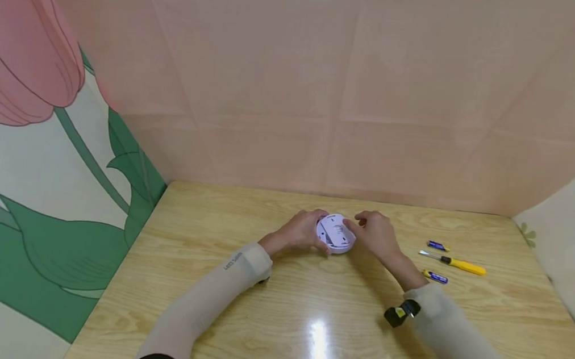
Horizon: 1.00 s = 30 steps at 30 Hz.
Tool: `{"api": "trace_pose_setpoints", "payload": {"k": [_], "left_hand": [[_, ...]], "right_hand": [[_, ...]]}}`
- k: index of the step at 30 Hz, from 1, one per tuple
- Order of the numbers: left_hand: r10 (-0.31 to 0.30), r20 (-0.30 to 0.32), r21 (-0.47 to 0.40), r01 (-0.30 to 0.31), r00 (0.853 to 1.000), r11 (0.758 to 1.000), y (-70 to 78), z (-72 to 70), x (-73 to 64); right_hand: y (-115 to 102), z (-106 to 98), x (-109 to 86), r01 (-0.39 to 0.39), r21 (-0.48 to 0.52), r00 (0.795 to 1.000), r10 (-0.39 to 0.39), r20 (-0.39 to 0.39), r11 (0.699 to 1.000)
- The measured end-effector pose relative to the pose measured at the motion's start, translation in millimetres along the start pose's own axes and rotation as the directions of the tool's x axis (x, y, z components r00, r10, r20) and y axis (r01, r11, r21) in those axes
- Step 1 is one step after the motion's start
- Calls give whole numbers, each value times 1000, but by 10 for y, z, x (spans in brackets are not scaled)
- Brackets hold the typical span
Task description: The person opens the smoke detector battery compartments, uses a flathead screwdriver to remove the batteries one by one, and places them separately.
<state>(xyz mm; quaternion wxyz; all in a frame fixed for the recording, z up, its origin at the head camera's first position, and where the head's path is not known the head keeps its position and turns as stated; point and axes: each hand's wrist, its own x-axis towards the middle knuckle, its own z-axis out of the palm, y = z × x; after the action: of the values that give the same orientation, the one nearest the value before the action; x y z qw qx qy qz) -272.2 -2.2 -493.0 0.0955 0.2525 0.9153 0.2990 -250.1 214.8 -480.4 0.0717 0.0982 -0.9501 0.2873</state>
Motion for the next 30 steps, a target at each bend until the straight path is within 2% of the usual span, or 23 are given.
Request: {"api": "trace_pose_setpoints", "payload": {"k": [4,8,10,15,18,21,23,24,27,28,30], "left_hand": [[3,9,-12,-3,1000,1000,-2,-10,-3],[13,14,-19,-12,1000,1000,-5,-21,-15],[16,21,-22,-16,1000,1000,-5,-30,-21],[40,18,-37,-39,999,999,-55,-39,-19],[51,2,-103,-51,999,993,-122,-36,-21],[12,3,-243,-10,1000,970,-172,-40,-42],[-47,15,-376,49,999,925,-177,-42,-55],[-89,30,-449,92,996,889,-178,-37,-56],[-194,76,-650,196,978,734,-157,-22,-52],[-222,90,-701,220,971,678,-146,-18,-50],[-262,117,-769,254,958,587,-125,-13,-48]], "right_hand": [[124,-1,19,-52,60,997,49,57,997],[171,0,9,-123,141,985,104,139,982],[178,3,5,-181,221,970,137,203,958],[196,29,6,-332,393,916,193,352,858],[202,34,-8,-365,435,903,200,380,823],[214,41,-24,-378,484,900,190,393,789],[222,45,-33,-388,516,897,184,403,764],[230,51,-33,-398,528,893,186,409,751],[248,66,-34,-416,544,886,190,423,729],[252,71,-34,-422,550,884,193,425,721],[259,84,-32,-428,560,883,194,428,709]]}}
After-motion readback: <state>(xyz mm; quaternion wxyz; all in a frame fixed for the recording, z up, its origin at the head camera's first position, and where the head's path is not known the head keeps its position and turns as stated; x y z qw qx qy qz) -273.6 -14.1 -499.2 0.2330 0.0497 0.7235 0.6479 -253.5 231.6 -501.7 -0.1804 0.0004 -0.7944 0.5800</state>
